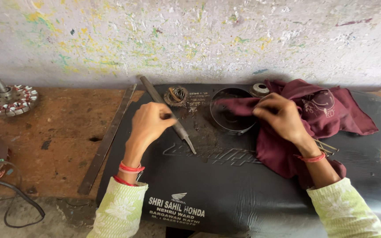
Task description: The person cleans several small mechanical parts, including a circular housing and cylindrical components, using a maroon cloth. They wipe each part individually, rotate them to access different surfaces, and place them back on the workbench.
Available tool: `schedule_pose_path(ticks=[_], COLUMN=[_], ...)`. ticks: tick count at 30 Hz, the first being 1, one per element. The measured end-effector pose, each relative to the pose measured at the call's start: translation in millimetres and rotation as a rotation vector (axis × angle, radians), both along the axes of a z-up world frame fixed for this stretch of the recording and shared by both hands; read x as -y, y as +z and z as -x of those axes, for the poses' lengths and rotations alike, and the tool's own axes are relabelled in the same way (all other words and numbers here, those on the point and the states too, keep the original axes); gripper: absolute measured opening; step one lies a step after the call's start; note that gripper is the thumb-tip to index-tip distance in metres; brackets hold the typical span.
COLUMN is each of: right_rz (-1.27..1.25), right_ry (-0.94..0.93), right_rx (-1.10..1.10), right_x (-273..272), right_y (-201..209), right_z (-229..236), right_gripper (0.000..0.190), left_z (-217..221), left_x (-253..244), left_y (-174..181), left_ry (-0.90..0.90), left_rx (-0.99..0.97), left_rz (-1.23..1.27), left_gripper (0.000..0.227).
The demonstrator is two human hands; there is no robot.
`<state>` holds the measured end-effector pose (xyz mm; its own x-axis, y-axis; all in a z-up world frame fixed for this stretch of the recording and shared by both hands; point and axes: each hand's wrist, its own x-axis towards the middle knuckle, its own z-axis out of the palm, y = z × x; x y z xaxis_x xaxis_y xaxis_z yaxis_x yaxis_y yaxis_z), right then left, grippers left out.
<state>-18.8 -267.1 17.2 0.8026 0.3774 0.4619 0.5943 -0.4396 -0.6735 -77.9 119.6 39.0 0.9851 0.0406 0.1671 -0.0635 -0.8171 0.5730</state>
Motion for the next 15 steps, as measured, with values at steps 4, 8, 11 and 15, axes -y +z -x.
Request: schedule_pose_path(ticks=[4, 8, 11, 15], right_rz=[-0.828, -0.835, -0.608, -0.355], right_ry=[-0.134, -0.198, -0.174, 0.093], right_rx=[-0.392, -0.201, -0.061, 0.027], right_x=[23.0, 20.3, 1.7, -17.6], right_y=[-14.0, -9.6, -1.5, 11.3], right_z=[-10.1, 0.3, 16.8, 25.4], right_gripper=[0.015, 0.016, 0.021, 0.048], left_z=[-21.9, -52.3, -74.1, -90.6], left_x=[52.4, 120.3, 161.7, 190.8], left_y=[-1.4, -25.1, -44.6, -55.8], left_ry=[-0.298, -0.385, -0.403, -0.397], left_rx=[-0.180, -0.424, -0.540, -0.580], left_rz=[0.771, 1.222, 1.344, 1.383], left_gripper=[0.032, 0.036, 0.034, 0.026])
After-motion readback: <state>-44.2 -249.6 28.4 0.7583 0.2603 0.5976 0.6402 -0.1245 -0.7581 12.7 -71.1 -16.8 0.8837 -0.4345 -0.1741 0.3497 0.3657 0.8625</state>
